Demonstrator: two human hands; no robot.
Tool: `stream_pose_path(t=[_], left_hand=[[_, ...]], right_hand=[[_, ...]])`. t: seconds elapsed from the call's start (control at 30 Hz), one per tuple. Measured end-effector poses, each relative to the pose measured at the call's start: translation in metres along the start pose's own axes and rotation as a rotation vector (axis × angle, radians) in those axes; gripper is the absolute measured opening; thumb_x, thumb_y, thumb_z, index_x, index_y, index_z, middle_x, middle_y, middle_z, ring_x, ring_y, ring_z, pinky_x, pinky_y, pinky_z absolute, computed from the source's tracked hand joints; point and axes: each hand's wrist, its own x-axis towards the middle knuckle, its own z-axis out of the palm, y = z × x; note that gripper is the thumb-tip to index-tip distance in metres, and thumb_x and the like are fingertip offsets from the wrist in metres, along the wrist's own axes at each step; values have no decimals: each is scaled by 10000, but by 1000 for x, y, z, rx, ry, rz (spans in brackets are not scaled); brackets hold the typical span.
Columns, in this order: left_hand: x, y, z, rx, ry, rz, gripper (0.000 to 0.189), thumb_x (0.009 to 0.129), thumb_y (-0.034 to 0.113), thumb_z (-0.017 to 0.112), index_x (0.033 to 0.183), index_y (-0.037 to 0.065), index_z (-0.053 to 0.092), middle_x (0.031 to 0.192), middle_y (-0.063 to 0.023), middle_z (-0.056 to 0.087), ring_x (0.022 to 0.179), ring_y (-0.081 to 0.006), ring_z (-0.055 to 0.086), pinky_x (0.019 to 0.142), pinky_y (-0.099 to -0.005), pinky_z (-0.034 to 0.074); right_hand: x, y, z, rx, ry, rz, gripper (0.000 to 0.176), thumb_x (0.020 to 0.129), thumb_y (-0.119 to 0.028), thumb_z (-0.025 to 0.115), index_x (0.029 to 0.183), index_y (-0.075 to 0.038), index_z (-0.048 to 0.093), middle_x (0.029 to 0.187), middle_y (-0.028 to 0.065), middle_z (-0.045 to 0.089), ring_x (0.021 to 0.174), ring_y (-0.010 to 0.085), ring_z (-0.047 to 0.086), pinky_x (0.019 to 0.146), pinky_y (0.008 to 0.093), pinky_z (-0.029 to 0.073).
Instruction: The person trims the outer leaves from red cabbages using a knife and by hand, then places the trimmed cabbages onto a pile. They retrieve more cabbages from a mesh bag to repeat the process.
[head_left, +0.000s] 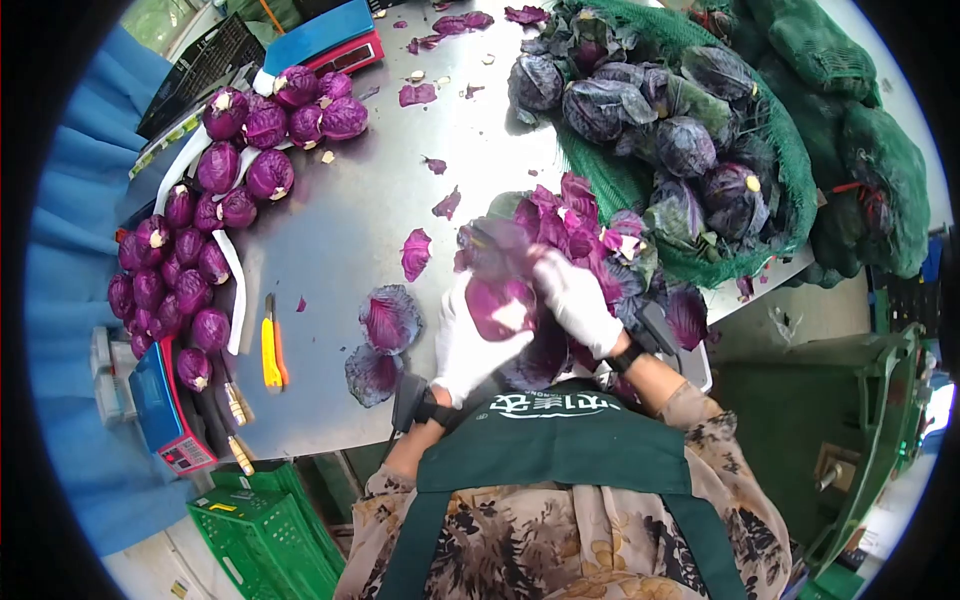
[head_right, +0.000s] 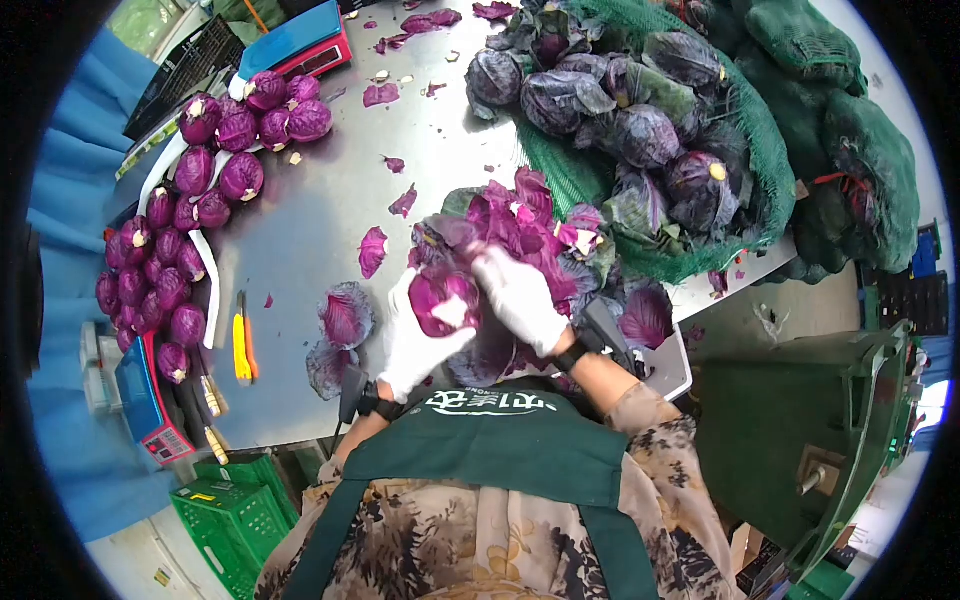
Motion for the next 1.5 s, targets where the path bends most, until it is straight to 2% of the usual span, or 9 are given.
stream_pose_path(t=[0.03,0.13,0.47,0.7,0.83,0.93,1.1,1.23,1.5], left_hand=[[-4,-1,1,7,11,60,1108,567,363,897,1416,11,278,1281,-214,426,1225,-360,460,1036,-435,402],[-14,-10,4,-62,31,63,1140,566,309,908,1437,12,234,1314,-210,417,1239,-339,458,1060,-430,386],[-16,-19,6,-281,4,37,1113,577,289,913,1429,16,253,1319,-205,414,1215,-344,498,1012,-418,442],[-18,-16,5,-173,17,45,1123,556,243,919,1429,1,255,1311,-203,464,1204,-315,514,1026,-411,429],[-20,-10,1,-149,-8,61,1086,571,216,901,1427,21,262,1312,-195,447,1210,-309,503,1023,-415,431],[-22,-26,1,-421,48,9,1081,596,222,900,1422,33,229,1331,-207,406,1209,-316,502,996,-425,460],[-21,-45,-3,-564,-3,-76,1102,624,176,888,1444,19,168,1362,-211,386,1251,-306,465,1042,-418,426],[-20,-41,-5,-518,-33,-37,1118,623,183,889,1453,18,158,1384,-218,374,1280,-313,438,1070,-419,397],[-22,-37,-9,-452,-74,-53,1138,608,179,892,1453,18,149,1383,-217,382,1286,-311,439,1072,-419,397]], right_hand=[[4,8,-6,200,-14,447,321,1031,-286,434,1172,-32,570,682,136,601,510,217,563,503,330,447],[2,13,-15,487,-154,591,366,1030,-289,462,1305,-59,534,632,34,537,520,105,512,503,276,407],[0,-22,-24,51,-509,482,809,762,-505,748,1346,-12,484,771,128,632,706,227,634,652,335,499],[-15,-6,-12,-99,-314,269,530,832,-266,658,1300,-56,525,746,191,619,693,332,633,650,369,504],[-16,26,-14,80,-217,465,265,882,-240,601,939,15,557,716,193,602,644,318,622,603,409,470],[-16,66,-29,-136,-32,518,378,910,-331,622,1028,23,566,713,166,624,621,294,609,588,396,465],[-15,-12,-41,0,-365,300,602,987,-404,485,1491,-147,280,1220,163,642,1059,338,643,914,396,499],[-19,-23,-15,-102,-509,114,638,986,-413,492,1514,-159,241,675,184,585,580,348,611,558,447,472],[-18,-12,-6,-30,-496,120,625,991,-400,494,1519,-178,245,629,150,563,546,314,587,521,421,443]])
